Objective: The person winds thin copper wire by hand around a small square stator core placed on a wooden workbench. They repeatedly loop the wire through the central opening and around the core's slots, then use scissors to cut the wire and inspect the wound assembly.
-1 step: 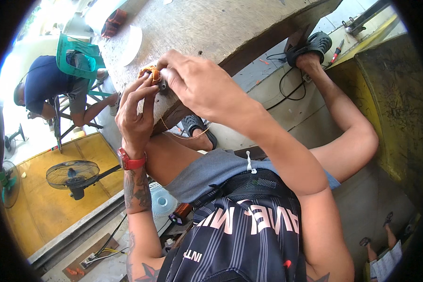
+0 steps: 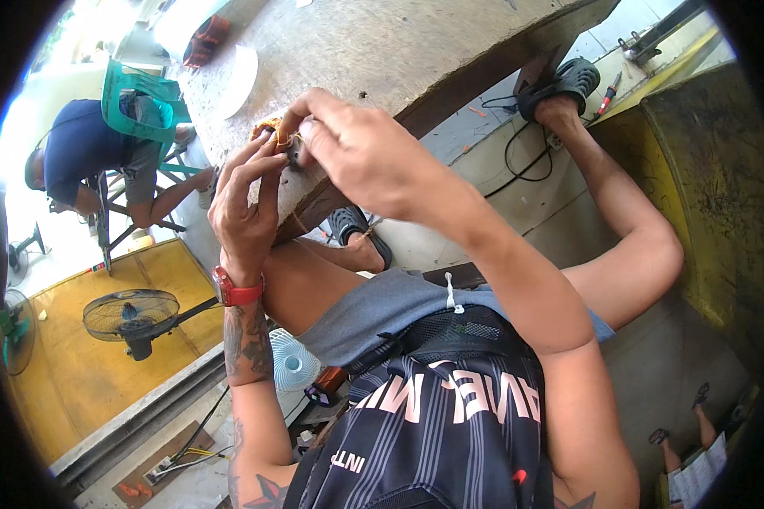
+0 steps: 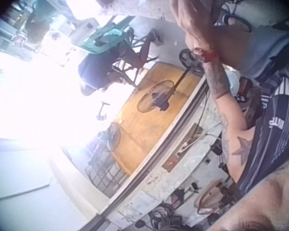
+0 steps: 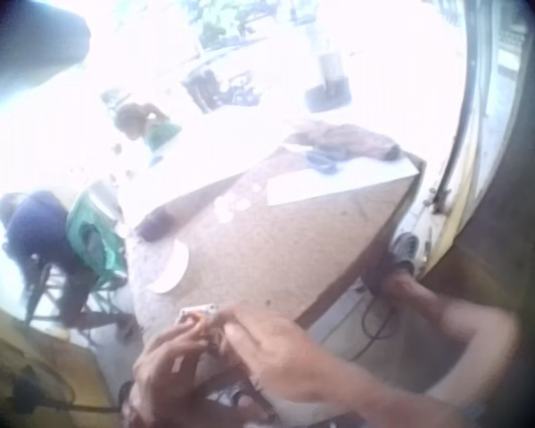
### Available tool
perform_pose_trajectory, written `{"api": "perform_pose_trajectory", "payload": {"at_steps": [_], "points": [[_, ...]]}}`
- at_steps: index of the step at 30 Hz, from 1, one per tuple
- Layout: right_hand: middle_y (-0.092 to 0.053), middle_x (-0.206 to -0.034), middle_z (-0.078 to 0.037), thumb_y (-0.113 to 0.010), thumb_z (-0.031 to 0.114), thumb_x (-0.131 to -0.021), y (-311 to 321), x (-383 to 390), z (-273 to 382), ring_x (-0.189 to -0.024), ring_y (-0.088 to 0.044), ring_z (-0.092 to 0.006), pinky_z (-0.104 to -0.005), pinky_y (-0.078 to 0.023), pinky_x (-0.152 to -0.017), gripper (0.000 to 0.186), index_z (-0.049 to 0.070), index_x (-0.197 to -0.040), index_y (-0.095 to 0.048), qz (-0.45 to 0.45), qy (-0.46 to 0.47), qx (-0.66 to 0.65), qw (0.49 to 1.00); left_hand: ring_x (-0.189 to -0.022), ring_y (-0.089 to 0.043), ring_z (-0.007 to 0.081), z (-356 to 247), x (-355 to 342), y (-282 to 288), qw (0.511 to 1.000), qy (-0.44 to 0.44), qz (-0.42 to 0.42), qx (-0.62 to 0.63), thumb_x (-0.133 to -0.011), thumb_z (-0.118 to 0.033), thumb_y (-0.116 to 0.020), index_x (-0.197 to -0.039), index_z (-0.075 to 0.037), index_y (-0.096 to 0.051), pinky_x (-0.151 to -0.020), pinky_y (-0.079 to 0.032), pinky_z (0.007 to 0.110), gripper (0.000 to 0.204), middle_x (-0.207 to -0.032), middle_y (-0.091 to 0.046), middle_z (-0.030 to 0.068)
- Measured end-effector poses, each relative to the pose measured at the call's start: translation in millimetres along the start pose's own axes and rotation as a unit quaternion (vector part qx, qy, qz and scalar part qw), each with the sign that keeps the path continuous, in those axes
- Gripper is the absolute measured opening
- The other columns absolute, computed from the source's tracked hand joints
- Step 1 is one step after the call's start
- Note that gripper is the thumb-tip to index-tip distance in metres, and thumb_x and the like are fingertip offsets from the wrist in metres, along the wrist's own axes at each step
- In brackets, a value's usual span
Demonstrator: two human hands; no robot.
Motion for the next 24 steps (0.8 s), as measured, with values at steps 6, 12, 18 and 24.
{"api": "perform_pose_trajectory", "payload": {"at_steps": [6, 12, 18, 24], "points": [[-0.073, -0.1, -0.016, -0.065, 0.006, -0.099, -10.1, -15.9, 17.2, -0.098, -0.071, -0.0322, -0.0414, -0.058, -0.086, 0.026, 0.008, -0.125, -0.066, -0.043, 0.194, 0.101, 0.975, -0.118, -0.073, 0.0316, 1.6, -3.1, -0.7, 1.0, -0.021, 0.002, -0.011, -0.089, 0.01, -0.073, -0.105, -0.002, -0.075, -0.098, -0.059, 0.041, 0.02, -0.112, -0.079, 0.0157], [-0.071, -0.095, -0.011, -0.072, 0.007, -0.096, -15.1, -1.8, 19.6, -0.092, -0.069, -0.0275, -0.0395, -0.058, -0.083, 0.04, 0.009, -0.132, -0.057, -0.103, 0.248, 0.154, 0.951, -0.12, -0.072, 0.0309, 3.4, -5.4, -3.3, 0.999, -0.019, 0.025, -0.019, -0.091, 0.007, -0.073, -0.107, -0.005, -0.075, -0.101, -0.057, 0.042, 0.02, -0.118, -0.077, 0.0137], [-0.07, -0.096, -0.003, -0.077, 0.006, -0.096, 34.4, 140.9, -30.1, -0.088, -0.064, -0.0085, -0.027, -0.052, -0.083, 0.06, 0.006, -0.146, -0.043, -0.109, -0.137, -0.203, 0.963, -0.115, -0.073, 0.0299, 4.2, -6.5, -3.9, 0.998, -0.029, 0.035, -0.032, -0.093, 0.002, -0.074, -0.11, -0.006, -0.073, -0.096, -0.057, 0.042, 0.019, -0.112, -0.077, 0.0125], [-0.063, -0.115, -0.007, -0.08, 0.022, -0.094, 59.5, 148.1, -22.2, -0.111, -0.058, -0.0204, -0.0372, -0.046, -0.096, 0.046, 0.008, -0.133, -0.061, -0.119, -0.07, 0.313, 0.94, -0.111, -0.073, 0.0301, 3.6, -11.8, -2.8, 0.998, -0.027, 0.049, -0.024, -0.094, 0.003, -0.072, -0.109, -0.004, -0.072, -0.094, -0.057, 0.041, 0.017, -0.111, -0.076, 0.0126]]}}
Point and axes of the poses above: each hand's wrist, its own x-axis away from the middle knuckle, its own y-axis out of the back of the hand, z = x × y, the point moved 8 cm from there along -x, towards the middle knuckle
